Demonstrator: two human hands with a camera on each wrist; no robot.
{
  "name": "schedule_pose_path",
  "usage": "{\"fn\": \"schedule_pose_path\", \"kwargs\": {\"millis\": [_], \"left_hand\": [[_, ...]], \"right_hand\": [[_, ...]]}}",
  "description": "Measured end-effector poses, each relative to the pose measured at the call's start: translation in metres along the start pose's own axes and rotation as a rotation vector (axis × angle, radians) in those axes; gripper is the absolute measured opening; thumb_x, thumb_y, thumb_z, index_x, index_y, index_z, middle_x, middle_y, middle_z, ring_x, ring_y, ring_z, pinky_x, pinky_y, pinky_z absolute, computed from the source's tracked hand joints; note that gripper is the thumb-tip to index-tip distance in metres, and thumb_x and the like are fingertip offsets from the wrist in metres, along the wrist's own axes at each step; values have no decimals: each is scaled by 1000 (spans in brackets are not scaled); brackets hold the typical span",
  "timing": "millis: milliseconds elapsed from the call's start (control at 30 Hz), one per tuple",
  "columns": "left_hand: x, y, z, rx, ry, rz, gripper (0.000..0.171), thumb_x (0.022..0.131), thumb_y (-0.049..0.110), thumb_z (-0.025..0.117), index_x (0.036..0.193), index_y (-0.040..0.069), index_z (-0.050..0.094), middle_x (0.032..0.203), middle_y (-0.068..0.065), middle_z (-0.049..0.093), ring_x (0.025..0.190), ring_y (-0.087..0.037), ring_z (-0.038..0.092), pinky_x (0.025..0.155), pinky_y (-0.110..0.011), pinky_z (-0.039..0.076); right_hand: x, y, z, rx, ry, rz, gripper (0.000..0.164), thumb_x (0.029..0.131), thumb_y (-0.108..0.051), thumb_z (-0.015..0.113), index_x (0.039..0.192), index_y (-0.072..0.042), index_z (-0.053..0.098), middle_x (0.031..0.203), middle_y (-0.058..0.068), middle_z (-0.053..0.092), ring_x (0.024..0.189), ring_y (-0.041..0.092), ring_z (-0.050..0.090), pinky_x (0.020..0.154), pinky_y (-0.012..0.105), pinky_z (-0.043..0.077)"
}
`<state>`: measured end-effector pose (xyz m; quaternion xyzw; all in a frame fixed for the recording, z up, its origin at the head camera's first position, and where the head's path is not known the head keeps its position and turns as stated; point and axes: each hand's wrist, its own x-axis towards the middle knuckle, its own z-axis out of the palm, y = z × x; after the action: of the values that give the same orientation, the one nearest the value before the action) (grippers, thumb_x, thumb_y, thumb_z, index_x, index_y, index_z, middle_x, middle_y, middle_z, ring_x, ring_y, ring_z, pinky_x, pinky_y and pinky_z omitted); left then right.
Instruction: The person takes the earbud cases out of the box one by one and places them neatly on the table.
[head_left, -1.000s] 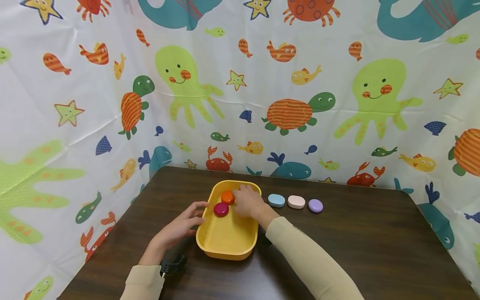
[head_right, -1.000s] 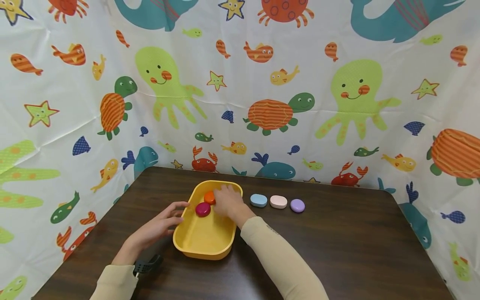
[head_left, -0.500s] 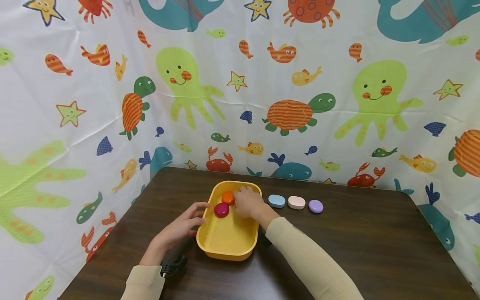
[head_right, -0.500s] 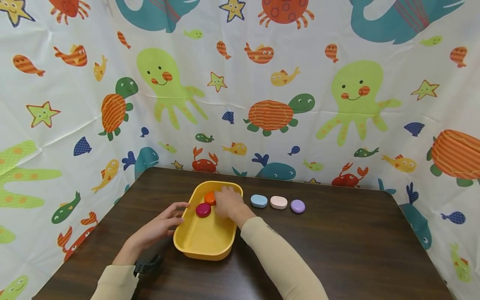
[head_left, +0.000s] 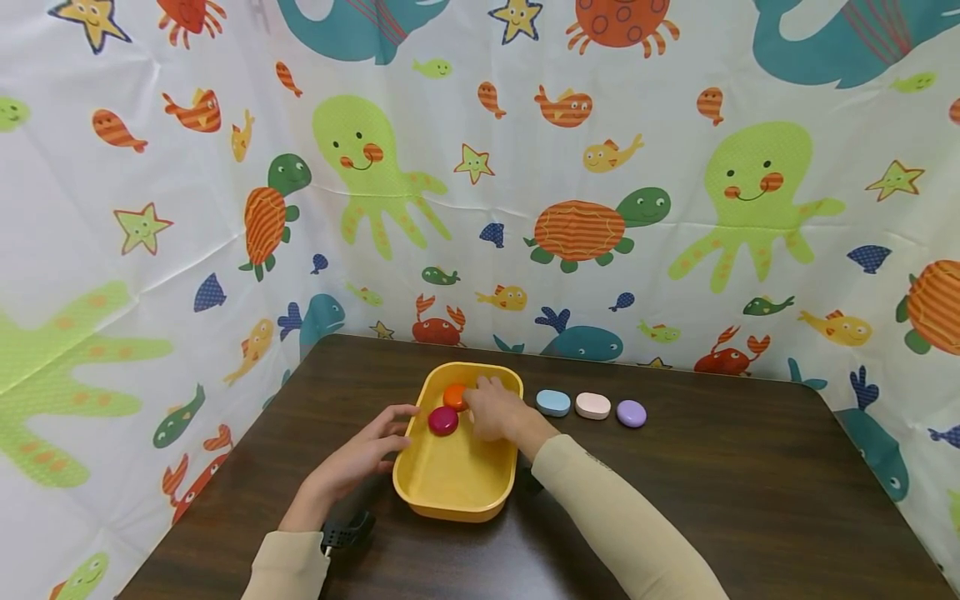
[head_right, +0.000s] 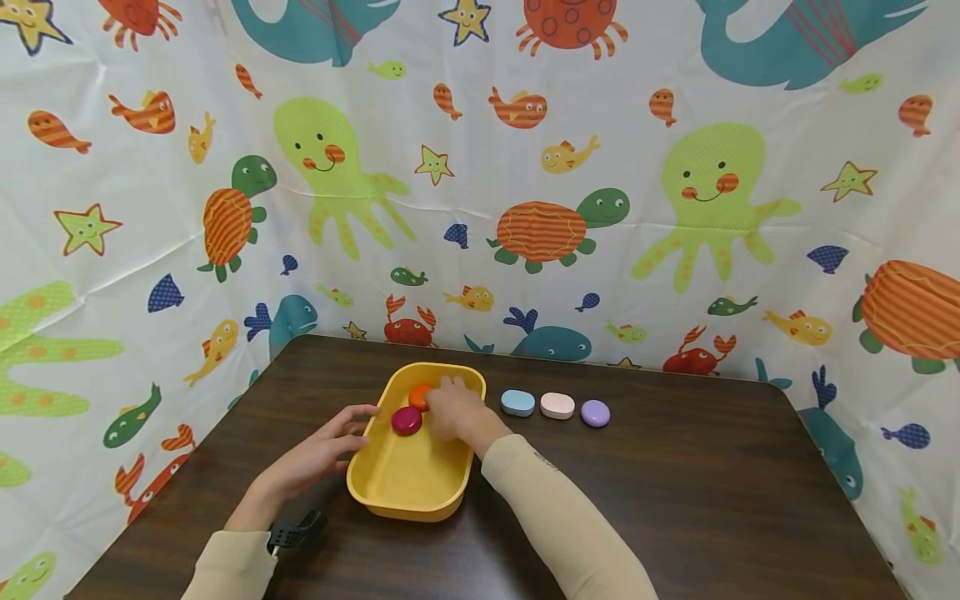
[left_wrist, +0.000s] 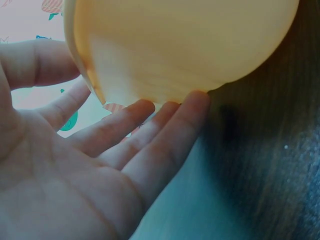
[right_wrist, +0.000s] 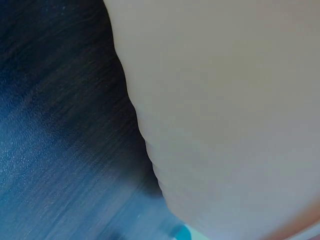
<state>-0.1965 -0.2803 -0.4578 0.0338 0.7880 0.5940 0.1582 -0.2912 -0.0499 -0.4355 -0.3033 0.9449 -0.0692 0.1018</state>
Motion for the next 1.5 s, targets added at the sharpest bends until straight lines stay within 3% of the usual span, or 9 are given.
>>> {"fn": "schedule_pose_path", "kwargs": {"millis": [433, 667, 967, 1500], "left_hand": [[4, -1, 3, -13, -11, -4, 50, 104, 17, 52, 150, 14, 35, 152, -23, 39, 133, -42, 47, 103, -60, 47], [4, -1, 3, -8, -14, -2, 49, 104, 18, 51, 151, 14, 34, 153, -23, 39, 132, -41, 47, 103, -61, 46], [3, -1, 0, 2, -24, 7, 50, 105, 17, 50, 152, 13, 32, 154, -24, 37, 134, -43, 45, 104, -61, 45], [2, 0, 0, 8, -33, 15, 51, 105, 18, 51, 152, 15, 32, 155, -24, 35, 137, -44, 41, 104, -61, 45]], "right_hand": [[-4, -1, 4, 62, -53, -6, 37, 93, -25, 73, 129, -21, 67, 119, 5, 55, 107, 22, 51, 102, 39, 50], [-7, -6, 5, 52, -73, -21, 33, 89, -24, 76, 120, -21, 67, 118, 2, 57, 103, 21, 50, 94, 35, 50], [-17, -10, -1, 47, -18, -61, 37, 82, -24, 81, 116, -22, 67, 112, 0, 55, 103, 20, 46, 92, 33, 49], [-38, -11, -12, 72, 73, -97, 41, 82, -25, 80, 120, -21, 66, 115, 0, 54, 107, 19, 45, 90, 31, 51]]}}
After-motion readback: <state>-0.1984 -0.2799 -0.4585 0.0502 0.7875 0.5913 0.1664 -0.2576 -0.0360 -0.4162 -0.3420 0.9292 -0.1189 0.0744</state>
